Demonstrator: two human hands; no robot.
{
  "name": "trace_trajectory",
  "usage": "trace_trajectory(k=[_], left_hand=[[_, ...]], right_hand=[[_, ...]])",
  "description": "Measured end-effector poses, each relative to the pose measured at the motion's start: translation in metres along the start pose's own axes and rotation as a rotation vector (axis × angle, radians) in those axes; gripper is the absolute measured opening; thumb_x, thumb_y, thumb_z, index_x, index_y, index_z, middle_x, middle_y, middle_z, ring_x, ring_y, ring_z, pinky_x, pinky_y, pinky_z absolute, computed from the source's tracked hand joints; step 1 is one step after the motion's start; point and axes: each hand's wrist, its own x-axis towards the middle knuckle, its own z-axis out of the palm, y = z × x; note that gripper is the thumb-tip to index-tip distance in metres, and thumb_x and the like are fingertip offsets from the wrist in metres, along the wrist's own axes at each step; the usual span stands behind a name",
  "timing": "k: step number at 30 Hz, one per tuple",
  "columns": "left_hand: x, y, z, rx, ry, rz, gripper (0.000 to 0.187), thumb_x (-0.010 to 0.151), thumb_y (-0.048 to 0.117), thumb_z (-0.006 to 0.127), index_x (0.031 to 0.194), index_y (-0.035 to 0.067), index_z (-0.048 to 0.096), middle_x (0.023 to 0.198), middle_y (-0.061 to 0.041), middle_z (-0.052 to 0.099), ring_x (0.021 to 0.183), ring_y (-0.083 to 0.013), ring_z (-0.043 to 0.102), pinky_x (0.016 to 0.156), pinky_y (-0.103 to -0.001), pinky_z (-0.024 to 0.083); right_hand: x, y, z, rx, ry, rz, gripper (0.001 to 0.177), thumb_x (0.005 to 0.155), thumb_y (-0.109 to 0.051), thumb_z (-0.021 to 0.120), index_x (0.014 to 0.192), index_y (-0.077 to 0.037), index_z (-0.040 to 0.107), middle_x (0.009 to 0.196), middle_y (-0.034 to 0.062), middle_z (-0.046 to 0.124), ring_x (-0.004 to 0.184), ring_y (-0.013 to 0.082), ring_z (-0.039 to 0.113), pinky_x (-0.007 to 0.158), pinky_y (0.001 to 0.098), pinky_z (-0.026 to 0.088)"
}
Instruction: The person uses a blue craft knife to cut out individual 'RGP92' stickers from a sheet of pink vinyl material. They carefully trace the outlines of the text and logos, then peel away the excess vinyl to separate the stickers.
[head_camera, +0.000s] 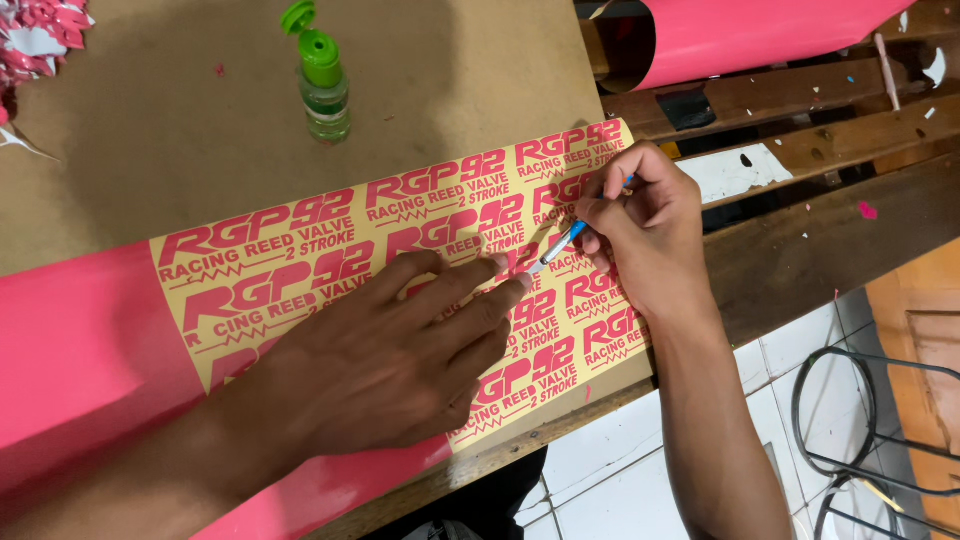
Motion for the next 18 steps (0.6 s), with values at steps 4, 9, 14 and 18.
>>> trace_trajectory(k=[4,9,14,18], left_hand=[[0.003,-0.001,-0.013,-0.021,0.116,-0.011,0.009,0.084,0.012,0.055,0.092,0.007,0.059,0.114,-0.013,0.059,0.104,-0.0287,0.058,0.081,-0.040,0.044],[0.021,-0.005,-0.084,-0.261,0.139,-0.141,0.011,0.091,0.014,0.059,0.089,0.003,0.057,0.098,-0.016,0.053,0.081,-0.0330,0.051,0.067,-0.045,0.036],[-0.012,-0.022,-0.116,-0.140,0.038,-0.215,0.013,0.090,0.019,0.059,0.091,0.006,0.058,0.093,-0.014,0.053,0.078,-0.0325,0.052,0.067,-0.044,0.038],[-0.048,-0.026,-0.133,-0.093,-0.110,-0.283,0.017,0.090,0.026,0.058,0.094,0.010,0.058,0.088,-0.010,0.052,0.073,-0.0319,0.052,0.066,-0.044,0.040]], right_hand=[[0.002,0.003,-0.003,0.056,-0.006,-0.022,0.027,0.080,0.010,0.054,0.074,-0.011,0.038,0.060,0.0051,0.045,0.043,0.0092,0.042,0.034,0.0188,0.030],[0.001,0.008,-0.009,0.257,-0.071,-0.136,0.018,0.084,0.005,0.056,0.081,-0.008,0.045,0.073,0.0068,0.049,0.047,0.0075,0.047,0.035,0.0160,0.029],[-0.006,-0.002,-0.014,0.261,0.048,-0.172,0.015,0.081,-0.002,0.061,0.085,-0.009,0.049,0.073,0.0042,0.047,0.051,0.0078,0.046,0.043,0.0166,0.032],[-0.022,-0.025,0.006,0.118,-0.045,-0.266,0.017,0.085,-0.003,0.062,0.093,-0.009,0.048,0.084,0.0101,0.057,0.061,0.0121,0.052,0.048,0.0182,0.044]])
